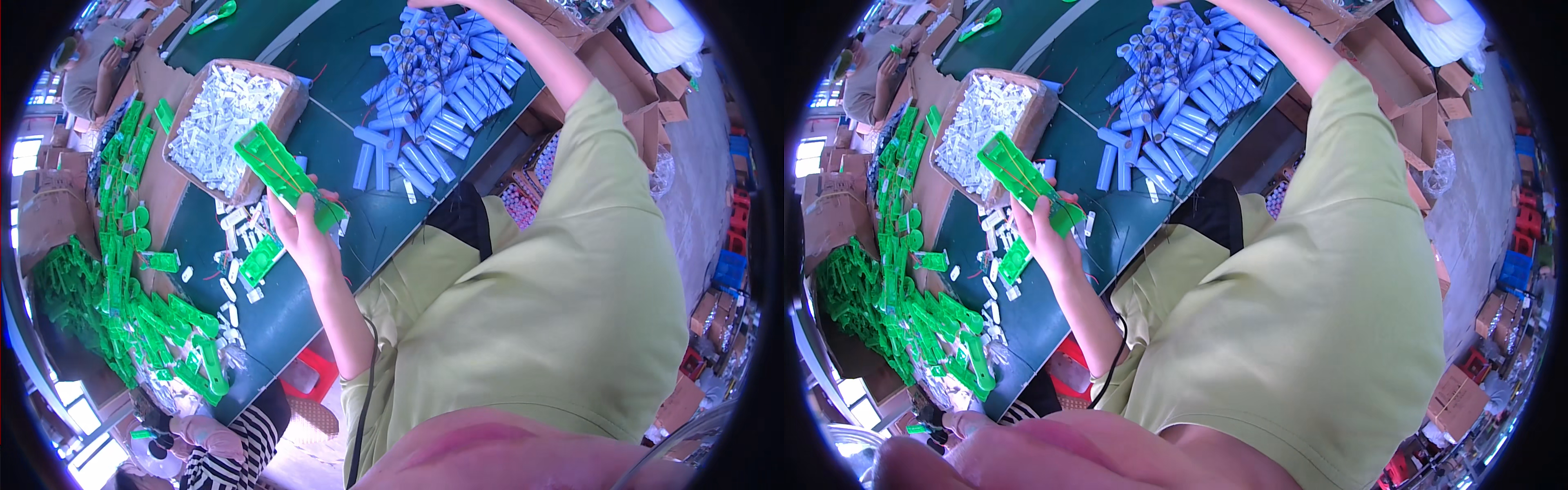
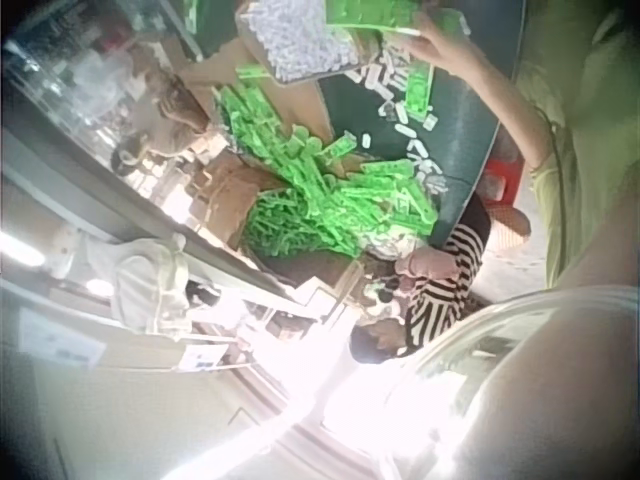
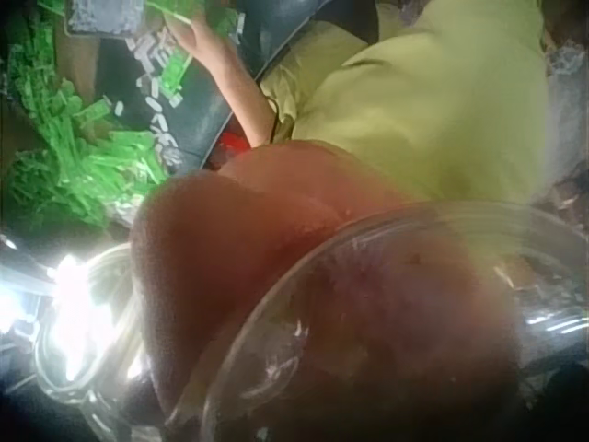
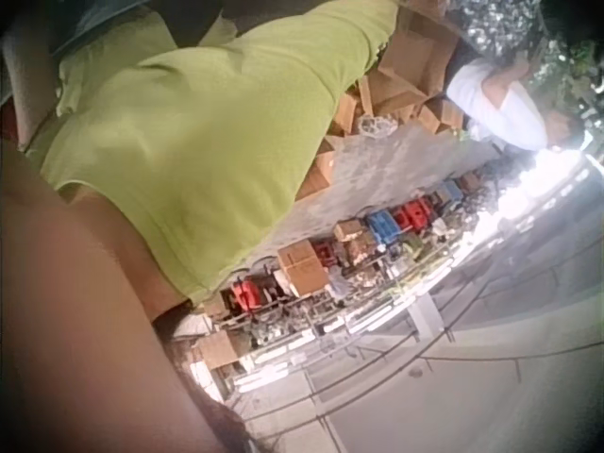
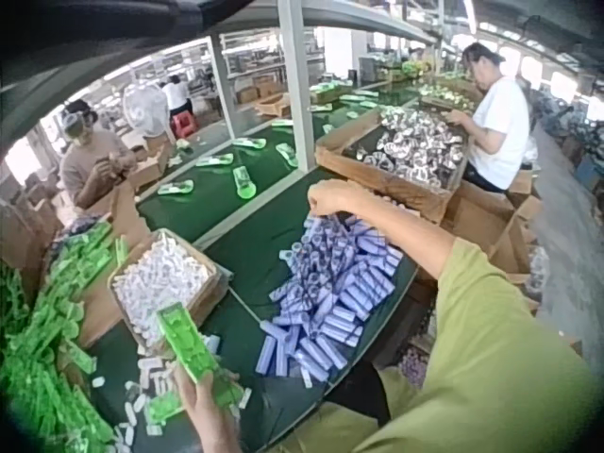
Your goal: The person assembles electronic components by hand, placing batteries and circuit boards into plastic housings and securing them with adhesive strips.
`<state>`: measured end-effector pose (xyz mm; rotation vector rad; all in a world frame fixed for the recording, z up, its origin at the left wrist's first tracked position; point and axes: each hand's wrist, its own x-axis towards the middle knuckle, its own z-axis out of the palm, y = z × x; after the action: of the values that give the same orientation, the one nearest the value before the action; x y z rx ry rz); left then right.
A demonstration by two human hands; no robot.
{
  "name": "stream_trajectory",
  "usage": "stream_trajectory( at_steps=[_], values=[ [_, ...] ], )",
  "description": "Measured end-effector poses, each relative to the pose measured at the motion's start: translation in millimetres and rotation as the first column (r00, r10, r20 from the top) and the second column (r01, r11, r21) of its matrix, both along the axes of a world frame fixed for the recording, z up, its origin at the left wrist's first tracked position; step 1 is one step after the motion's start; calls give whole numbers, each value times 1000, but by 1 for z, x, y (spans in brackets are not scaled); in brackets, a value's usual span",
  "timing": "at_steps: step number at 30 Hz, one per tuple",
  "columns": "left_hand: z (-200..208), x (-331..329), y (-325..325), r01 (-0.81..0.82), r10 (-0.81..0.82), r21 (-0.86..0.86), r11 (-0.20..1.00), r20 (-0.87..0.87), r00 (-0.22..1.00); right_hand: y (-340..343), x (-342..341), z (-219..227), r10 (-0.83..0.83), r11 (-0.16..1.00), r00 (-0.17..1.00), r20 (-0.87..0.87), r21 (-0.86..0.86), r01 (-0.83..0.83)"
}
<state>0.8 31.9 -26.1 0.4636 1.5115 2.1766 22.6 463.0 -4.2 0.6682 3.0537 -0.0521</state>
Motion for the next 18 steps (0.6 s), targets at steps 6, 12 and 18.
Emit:
stream_trajectory(
  at_steps=[6, 12, 18],
  values=[
    [0, -5, -2, -56, 57, -17, 998, 54, 997, 41, -43, -16, 175, 974, 843, 508, -214, -74],
    [-4, -9, -4, -17, 18, -33, 999, 31, 999, 50, -42, -42, 260, 918, 965, 30, -317, -237],
    [0, -7, -5, 1, 0, -11, 1000, 29, 1000, 22, -54, -29, 385, 913, 922, 40, -159, -374]
  ],
)
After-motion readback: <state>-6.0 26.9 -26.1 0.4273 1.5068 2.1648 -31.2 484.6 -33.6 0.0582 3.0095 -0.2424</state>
